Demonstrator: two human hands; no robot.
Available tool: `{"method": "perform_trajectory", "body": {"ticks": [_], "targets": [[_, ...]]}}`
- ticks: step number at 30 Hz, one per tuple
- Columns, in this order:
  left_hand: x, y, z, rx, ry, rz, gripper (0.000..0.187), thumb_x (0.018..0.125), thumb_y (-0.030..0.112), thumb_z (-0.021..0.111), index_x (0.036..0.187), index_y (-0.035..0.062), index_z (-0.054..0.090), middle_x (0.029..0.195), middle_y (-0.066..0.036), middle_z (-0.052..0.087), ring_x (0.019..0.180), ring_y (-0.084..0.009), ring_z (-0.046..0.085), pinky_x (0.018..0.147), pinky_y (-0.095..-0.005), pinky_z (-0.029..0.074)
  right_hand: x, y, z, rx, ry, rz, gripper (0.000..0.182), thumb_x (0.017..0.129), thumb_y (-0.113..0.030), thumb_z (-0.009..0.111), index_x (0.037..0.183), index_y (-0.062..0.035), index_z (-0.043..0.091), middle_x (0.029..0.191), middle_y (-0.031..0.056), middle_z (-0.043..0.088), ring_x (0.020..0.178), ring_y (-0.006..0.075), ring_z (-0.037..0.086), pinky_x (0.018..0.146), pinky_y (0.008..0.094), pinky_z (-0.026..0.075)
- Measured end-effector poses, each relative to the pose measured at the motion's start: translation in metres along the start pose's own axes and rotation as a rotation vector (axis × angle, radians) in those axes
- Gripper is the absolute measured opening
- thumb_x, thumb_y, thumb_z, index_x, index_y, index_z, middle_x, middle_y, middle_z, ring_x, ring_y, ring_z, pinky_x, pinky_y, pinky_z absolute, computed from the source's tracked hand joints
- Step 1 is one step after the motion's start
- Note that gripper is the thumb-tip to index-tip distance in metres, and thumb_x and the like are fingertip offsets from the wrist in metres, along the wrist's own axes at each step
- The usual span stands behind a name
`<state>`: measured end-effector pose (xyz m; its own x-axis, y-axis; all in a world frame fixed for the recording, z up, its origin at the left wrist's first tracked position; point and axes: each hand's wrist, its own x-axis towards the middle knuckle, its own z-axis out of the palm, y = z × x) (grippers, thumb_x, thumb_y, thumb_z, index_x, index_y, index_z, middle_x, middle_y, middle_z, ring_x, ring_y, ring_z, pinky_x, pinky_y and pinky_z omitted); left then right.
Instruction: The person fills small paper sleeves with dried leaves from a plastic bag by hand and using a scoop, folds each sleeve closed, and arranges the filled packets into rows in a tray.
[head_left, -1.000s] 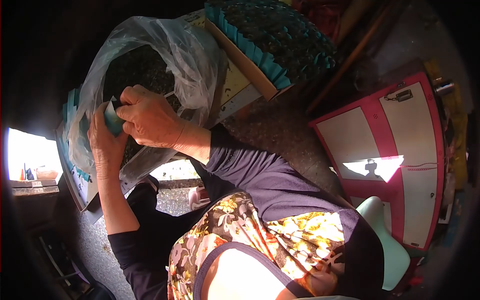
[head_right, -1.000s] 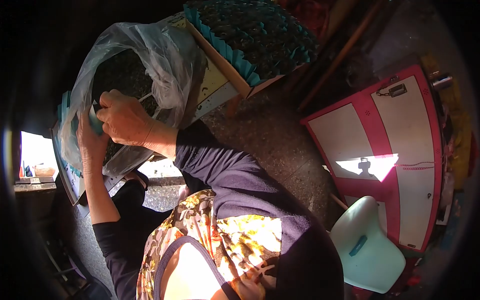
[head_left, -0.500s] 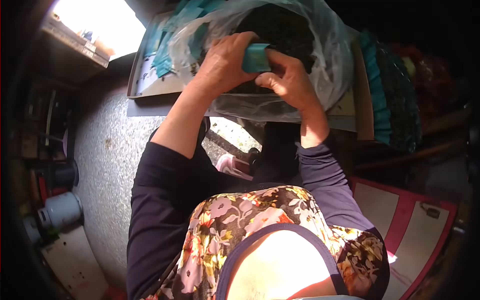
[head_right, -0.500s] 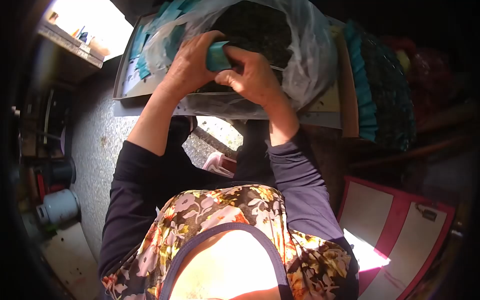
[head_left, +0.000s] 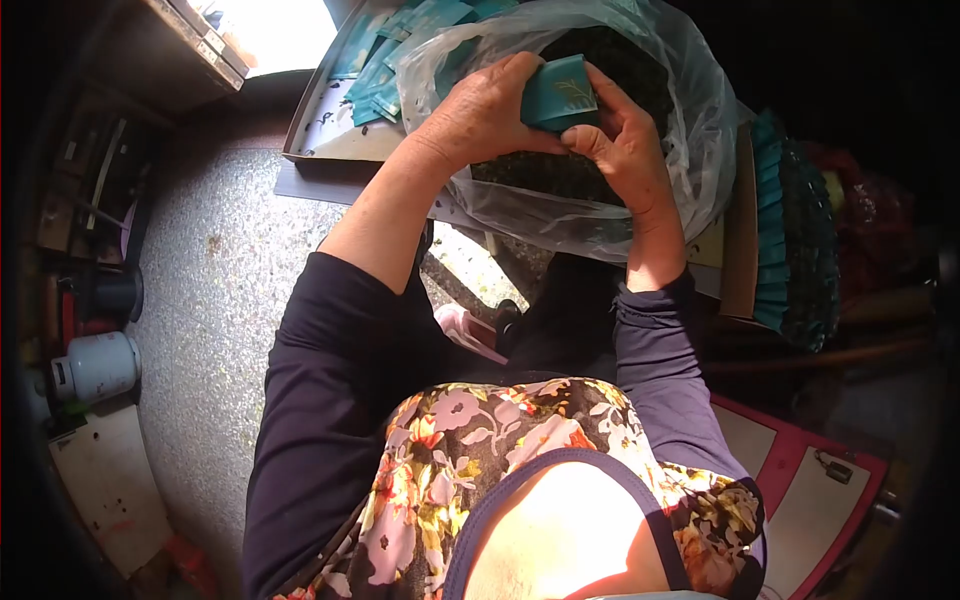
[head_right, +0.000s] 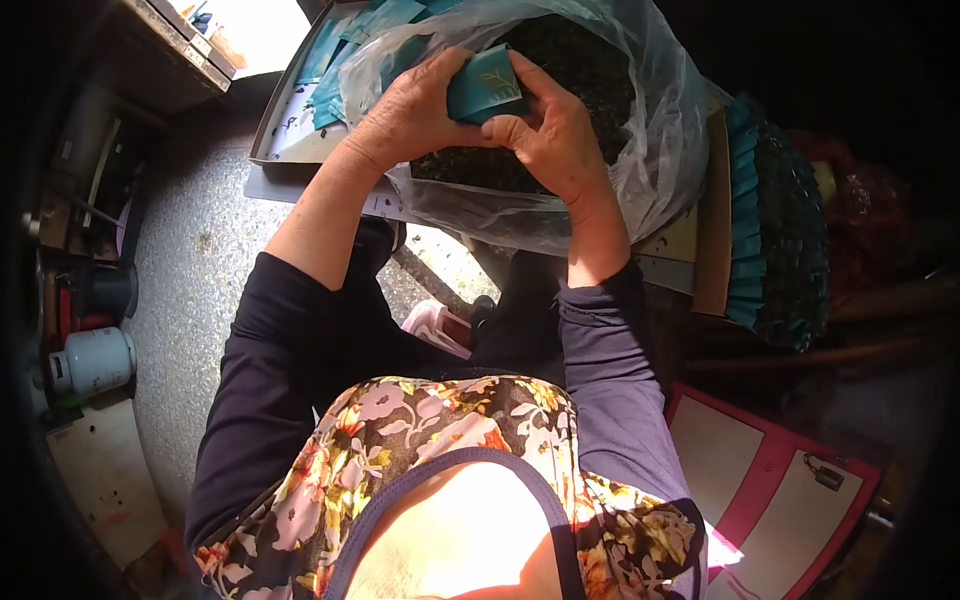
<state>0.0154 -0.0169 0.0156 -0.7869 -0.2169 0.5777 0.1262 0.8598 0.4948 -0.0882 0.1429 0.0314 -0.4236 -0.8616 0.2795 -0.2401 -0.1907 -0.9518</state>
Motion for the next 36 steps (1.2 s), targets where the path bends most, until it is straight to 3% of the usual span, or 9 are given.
{"method": "perform_trajectory", "body": {"ticks": [7, 14, 19, 21, 22, 23, 25, 29, 36], "targets": [[-0.001, -0.008, -0.002, 0.012, -0.053, 0.047, 0.064, 0.06, 0.029, 0.085, 0.109, 0.0037, 0.052, 0.099, -0.018, 0.06, 0.095, -0.0376, 0.059, 0.08, -0.0414, 0.048, -0.004, -0.011, -0.003, -0.179, -0.172, 0.143, 0.033, 0.078, -0.014, 0.072, 0.106, 0.0007, 0.063, 0.086, 0.0005, 0.063, 0.08, 0.0059, 0.054, 0.07, 0.0202, 0.045], [0.001, -0.003, -0.013, 0.048, -0.017, 0.031, 0.065, 0.06, 0.03, 0.086, 0.111, 0.0053, 0.053, 0.095, -0.019, 0.062, 0.092, -0.038, 0.061, 0.078, -0.0418, 0.049, -0.006, -0.015, -0.016, -0.163, 0.004, 0.002, 0.039, 0.078, -0.006, 0.067, 0.117, -0.0032, 0.062, 0.089, 0.0039, 0.066, 0.083, 0.0083, 0.06, 0.075, 0.021, 0.049], [0.0, -0.007, -0.017, 0.089, -0.019, -0.045, 0.066, 0.06, 0.032, 0.086, 0.11, 0.0031, 0.055, 0.098, -0.019, 0.063, 0.095, -0.0381, 0.06, 0.081, -0.0422, 0.05, -0.007, 0.002, -0.055, -0.159, 0.182, -0.038, 0.035, 0.078, -0.006, 0.064, 0.113, -0.004, 0.064, 0.097, 0.0065, 0.068, 0.082, 0.0103, 0.061, 0.075, 0.0226, 0.05], [0.0, -0.013, -0.02, 0.113, -0.007, -0.03, 0.069, 0.06, 0.035, 0.085, 0.113, 0.0034, 0.054, 0.098, -0.02, 0.063, 0.095, -0.0387, 0.06, 0.081, -0.0424, 0.05, -0.01, 0.019, -0.074, -0.638, 0.242, 0.063, 0.036, 0.077, -0.01, 0.065, 0.113, -0.0053, 0.064, 0.096, 0.0082, 0.069, 0.082, 0.0147, 0.063, 0.073, 0.0265, 0.05], [0.001, -0.014, -0.021, 0.113, -0.007, -0.03, 0.069, 0.06, 0.035, 0.085, 0.113, 0.0034, 0.054, 0.098, -0.02, 0.063, 0.095, -0.0387, 0.06, 0.081, -0.0424, 0.05, -0.014, 0.01, -0.071, -0.946, 0.216, 0.091, 0.036, 0.075, -0.013, 0.065, 0.111, -0.0072, 0.065, 0.093, 0.0126, 0.069, 0.085, 0.0238, 0.066, 0.075, 0.0341, 0.051], [0.001, -0.015, -0.022, 0.125, 0.014, -0.021, 0.07, 0.06, 0.036, 0.085, 0.114, 0.0037, 0.054, 0.098, -0.02, 0.063, 0.094, -0.0385, 0.061, 0.081, -0.0423, 0.05, -0.016, 0.011, -0.069, -0.947, 0.214, 0.091, 0.036, 0.075, -0.013, 0.065, 0.111, -0.0072, 0.065, 0.093, 0.0126, 0.069, 0.085, 0.0238, 0.066, 0.075, 0.0341, 0.051], [0.001, -0.018, -0.023, 0.137, 0.036, -0.017, 0.07, 0.061, 0.037, 0.085, 0.114, 0.0039, 0.054, 0.097, -0.02, 0.063, 0.094, -0.0383, 0.061, 0.081, -0.0422, 0.05, -0.02, 0.019, -0.066, -1.371, 0.044, 0.331, 0.034, 0.074, -0.014, 0.065, 0.107, -0.0078, 0.065, 0.093, 0.0163, 0.067, 0.09, 0.0321, 0.064, 0.078, 0.0404, 0.05], [0.002, -0.023, -0.025, 0.165, 0.068, -0.013, 0.069, 0.061, 0.038, 0.085, 0.113, 0.004, 0.054, 0.096, -0.019, 0.063, 0.094, -0.0367, 0.062, 0.081, -0.0414, 0.051, -0.022, 0.032, -0.059, -1.367, 0.017, 0.472, 0.03, 0.075, -0.013, 0.062, 0.104, -0.0109, 0.065, 0.092, 0.0161, 0.067, 0.089, 0.0345, 0.063, 0.079, 0.0426, 0.049], [0.009, 0.001, -0.043, 0.225, 0.008, -0.083, 0.068, 0.061, 0.033, 0.083, 0.114, 0.0035, 0.052, 0.102, -0.019, 0.058, 0.1, -0.036, 0.056, 0.086, -0.0419, 0.044, -0.023, 0.048, -0.058, -1.145, 0.135, 0.229, 0.027, 0.076, -0.013, 0.059, 0.1, -0.0067, 0.069, 0.086, 0.0162, 0.067, 0.08, 0.0301, 0.065, 0.072, 0.0382, 0.049]]}}
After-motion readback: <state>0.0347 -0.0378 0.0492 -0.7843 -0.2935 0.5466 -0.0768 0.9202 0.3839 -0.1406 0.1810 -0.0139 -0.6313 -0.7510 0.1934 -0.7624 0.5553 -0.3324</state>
